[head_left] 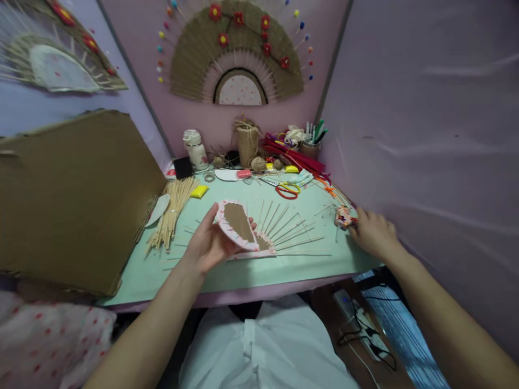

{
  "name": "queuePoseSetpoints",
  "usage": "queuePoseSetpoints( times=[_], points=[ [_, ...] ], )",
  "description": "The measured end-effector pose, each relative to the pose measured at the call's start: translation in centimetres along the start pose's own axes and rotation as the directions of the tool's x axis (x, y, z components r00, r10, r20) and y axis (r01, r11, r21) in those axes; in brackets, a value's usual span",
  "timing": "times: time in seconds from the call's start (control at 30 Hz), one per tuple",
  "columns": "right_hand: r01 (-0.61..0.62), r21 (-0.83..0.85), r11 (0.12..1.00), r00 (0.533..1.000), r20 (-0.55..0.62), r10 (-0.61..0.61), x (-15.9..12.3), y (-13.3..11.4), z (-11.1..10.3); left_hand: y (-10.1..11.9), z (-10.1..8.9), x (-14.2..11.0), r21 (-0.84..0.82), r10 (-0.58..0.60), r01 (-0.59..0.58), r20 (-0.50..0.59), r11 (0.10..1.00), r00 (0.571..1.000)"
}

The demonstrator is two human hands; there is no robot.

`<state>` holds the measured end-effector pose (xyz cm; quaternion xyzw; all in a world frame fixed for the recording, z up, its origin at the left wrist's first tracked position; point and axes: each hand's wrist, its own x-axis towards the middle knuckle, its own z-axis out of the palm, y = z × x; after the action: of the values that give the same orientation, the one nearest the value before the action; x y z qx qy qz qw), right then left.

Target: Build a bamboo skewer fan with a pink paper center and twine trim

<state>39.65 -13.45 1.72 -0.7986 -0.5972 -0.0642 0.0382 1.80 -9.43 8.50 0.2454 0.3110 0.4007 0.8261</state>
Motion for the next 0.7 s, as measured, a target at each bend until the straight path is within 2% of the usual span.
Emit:
queuePoseSetpoints(
  times=[0.03,0.07,0.1,0.17,0.23,0.27,0.3,0.33,0.4,0.43,0.47,0.5,0.53,0.57,0.6,0.63,0.7],
  points=[
    [0.048,0.057,0.997,0.994,-0.106,-0.041,-1.0,-1.3,-1.4,-0.2,0.2,0.1,-0.02,0.022,-0.023,-0.024,1.0,0.999],
    [0.163,0.165,0.973,0.966,-0.227,-0.124,-2.1,-3.1,-2.9,-0.4,0.5,0.2,-0.037,0.046,-0.048,-0.05,0.998,0.998],
    [0.317,0.289,0.903,0.918,-0.333,-0.215,-3.3,-5.1,-4.4,-0.7,0.9,0.4,-0.052,0.069,-0.073,-0.075,0.996,0.995],
    [0.567,0.464,0.68,0.813,-0.447,-0.373,-5.6,-9.7,-6.9,-1.4,1.8,0.9,-0.075,0.094,-0.101,-0.099,0.992,0.991],
    [0.695,0.476,0.538,0.713,-0.553,-0.432,-6.9,-13.9,-8.2,-2.1,2.5,1.1,-0.093,0.101,-0.111,-0.106,0.989,0.989],
    [0.716,0.468,0.518,0.69,-0.586,-0.425,-7.2,-15.6,-8.3,-2.3,2.7,1.1,-0.097,0.106,-0.117,-0.108,0.988,0.988],
    [0.716,0.476,0.51,0.69,-0.596,-0.411,-7.1,-16.8,-8.2,-2.4,2.7,1.0,-0.09,0.113,-0.123,-0.106,0.988,0.988],
    [0.694,0.507,0.511,0.71,-0.6,-0.369,-6.8,-17.6,-8.0,-2.5,2.5,0.8,-0.064,0.119,-0.126,-0.103,0.99,0.988],
    [0.581,0.649,0.49,0.806,-0.541,-0.239,-5.5,-18.0,-7.2,-2.3,1.4,0.2,0.091,0.176,-0.165,-0.12,0.982,0.977],
    [0.489,0.749,0.448,0.868,-0.466,-0.169,-4.8,-17.9,-6.8,-2.0,0.7,-0.1,0.239,0.257,-0.218,-0.143,0.946,0.956],
    [0.375,0.844,0.382,0.926,-0.359,-0.117,-4.0,-17.6,-6.4,-1.6,-0.1,-0.5,0.422,0.367,-0.277,-0.147,0.863,0.918],
    [0.249,0.92,0.304,0.968,-0.229,-0.099,-3.3,-17.2,-6.1,-1.2,-0.9,-0.7,0.624,0.502,-0.332,-0.113,0.708,0.858],
    [0.125,0.965,0.228,0.989,-0.103,-0.109,-2.6,-16.9,-5.8,-0.7,-1.5,-0.9,0.789,0.607,-0.368,-0.009,0.493,0.794],
    [0.019,0.986,0.169,0.99,0.005,-0.14,-2.2,-16.7,-5.5,-0.2,-2.0,-1.0,0.882,0.641,-0.38,0.124,0.279,0.757],
    [-0.065,0.989,0.13,0.98,0.088,-0.179,-1.8,-16.6,-5.3,0.2,-2.3,-1.0,0.918,0.614,-0.383,0.243,0.106,0.751],
    [-0.128,0.986,0.109,0.966,0.149,-0.21,-1.5,-16.7,-5.1,0.6,-2.4,-0.8,0.922,0.557,-0.386,0.329,-0.016,0.763],
    [-0.204,0.973,0.105,0.942,0.224,-0.251,-1.2,-16.9,-4.6,1.0,-2.3,-0.3,0.909,0.425,-0.391,0.415,-0.149,0.804]
  ],
)
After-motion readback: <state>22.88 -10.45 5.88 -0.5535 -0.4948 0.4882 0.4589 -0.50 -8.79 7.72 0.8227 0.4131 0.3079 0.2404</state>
